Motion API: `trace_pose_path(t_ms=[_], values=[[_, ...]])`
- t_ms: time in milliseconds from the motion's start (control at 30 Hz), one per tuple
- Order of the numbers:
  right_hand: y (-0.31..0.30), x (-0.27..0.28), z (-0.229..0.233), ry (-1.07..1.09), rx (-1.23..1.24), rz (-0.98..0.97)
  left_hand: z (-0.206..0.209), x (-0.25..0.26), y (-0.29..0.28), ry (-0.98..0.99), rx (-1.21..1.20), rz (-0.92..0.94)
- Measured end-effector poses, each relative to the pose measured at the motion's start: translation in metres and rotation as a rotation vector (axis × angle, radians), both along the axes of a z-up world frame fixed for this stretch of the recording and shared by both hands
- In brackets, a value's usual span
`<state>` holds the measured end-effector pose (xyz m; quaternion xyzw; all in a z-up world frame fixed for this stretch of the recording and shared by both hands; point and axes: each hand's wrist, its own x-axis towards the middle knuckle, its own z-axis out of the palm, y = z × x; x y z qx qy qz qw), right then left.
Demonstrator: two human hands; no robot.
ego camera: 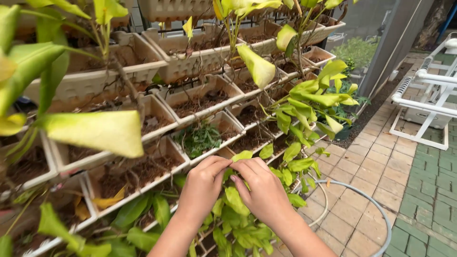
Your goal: The recorder is tending to plants in a vertical hydroponic or aeroponic wall garden, checking soil/medium and adjusting small plants.
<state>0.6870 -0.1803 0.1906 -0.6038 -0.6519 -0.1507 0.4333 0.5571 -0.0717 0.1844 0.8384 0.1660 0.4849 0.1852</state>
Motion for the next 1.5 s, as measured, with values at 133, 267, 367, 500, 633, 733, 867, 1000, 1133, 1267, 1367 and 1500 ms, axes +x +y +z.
trace_pose_path(t_ms=[133,267,367,500,633,733,867,1000,1133,1267,1367,1500], values=[[0.049,0.039,0.007,-0.075,0.028,0.014,0.004,0.036,0.053,0.073,0.019,0.058],[0.097,0.071,0.005,-0.104,-0.017,0.044,-0.011,0.067,0.113,0.194,0.182,0.203],[0.126,0.091,-0.003,-0.089,-0.065,0.037,-0.019,0.083,0.148,0.255,0.284,0.254],[0.152,0.109,-0.019,-0.084,-0.095,0.047,-0.054,0.107,0.194,0.337,0.48,0.357],[0.172,0.122,-0.03,-0.076,-0.104,0.061,-0.061,0.118,0.209,0.533,0.423,0.422],[0.183,0.138,-0.03,-0.102,-0.081,0.086,-0.069,0.127,0.218,0.673,0.442,0.497],[0.182,0.166,-0.027,-0.097,-0.121,0.145,-0.065,0.142,0.202,0.628,0.341,0.531],[0.175,0.197,-0.008,-0.061,-0.007,0.261,-0.032,0.168,0.163,0.517,0.362,0.638],[0.161,0.234,0.015,-0.003,0.116,0.375,0.002,0.205,0.135,0.224,0.561,0.568],[0.149,0.271,0.034,0.054,0.241,0.427,0.045,0.239,0.102,0.201,0.595,0.558],[0.142,0.297,0.054,0.041,0.329,0.42,0.076,0.263,0.081,0.186,0.614,0.576],[0.141,0.336,0.079,0.02,0.381,0.431,0.116,0.291,0.059,0.161,0.76,0.627]])
